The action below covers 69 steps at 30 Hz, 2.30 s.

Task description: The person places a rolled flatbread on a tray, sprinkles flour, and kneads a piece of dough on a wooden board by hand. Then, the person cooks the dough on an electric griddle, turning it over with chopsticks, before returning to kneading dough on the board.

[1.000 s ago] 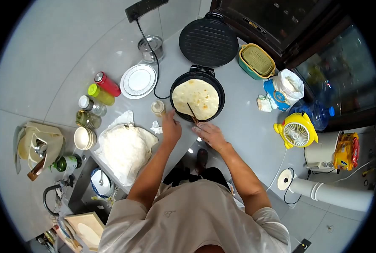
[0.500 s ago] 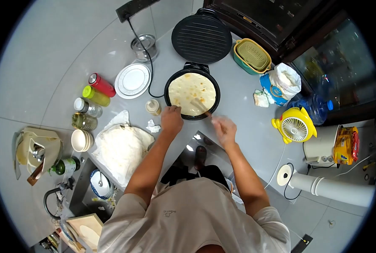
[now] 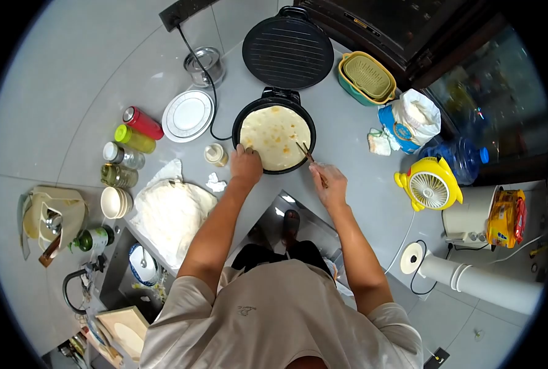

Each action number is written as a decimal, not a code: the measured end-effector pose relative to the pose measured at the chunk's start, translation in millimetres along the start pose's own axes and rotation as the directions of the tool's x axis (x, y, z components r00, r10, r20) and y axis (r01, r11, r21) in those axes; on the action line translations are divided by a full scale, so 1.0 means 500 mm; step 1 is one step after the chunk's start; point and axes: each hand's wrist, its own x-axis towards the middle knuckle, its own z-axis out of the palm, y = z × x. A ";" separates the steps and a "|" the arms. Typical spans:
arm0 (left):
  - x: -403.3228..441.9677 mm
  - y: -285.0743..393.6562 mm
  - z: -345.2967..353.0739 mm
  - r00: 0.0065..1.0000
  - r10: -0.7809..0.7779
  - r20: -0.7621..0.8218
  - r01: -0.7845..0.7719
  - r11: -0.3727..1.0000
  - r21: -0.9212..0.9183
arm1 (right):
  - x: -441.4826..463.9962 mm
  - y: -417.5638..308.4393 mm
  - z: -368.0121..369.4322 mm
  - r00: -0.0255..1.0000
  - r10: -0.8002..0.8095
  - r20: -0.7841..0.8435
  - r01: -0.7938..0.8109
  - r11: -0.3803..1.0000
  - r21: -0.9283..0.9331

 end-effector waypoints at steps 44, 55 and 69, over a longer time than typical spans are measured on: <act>-0.564 -0.365 -0.054 0.746 -0.647 -0.159 0.534 0.723 -0.438 | -0.198 -0.487 0.498 0.412 -0.678 0.608 0.635 0.692 0.342; -0.117 -0.142 -0.202 0.893 -0.168 -0.418 -0.068 0.867 -0.493 | 0.134 -0.203 0.151 0.896 -0.441 -0.044 0.442 0.897 0.020; 0.487 -0.007 -0.334 0.848 -0.192 -0.494 -0.087 0.869 -0.488 | 0.679 0.061 0.072 0.982 -0.094 -0.162 0.072 0.988 -0.137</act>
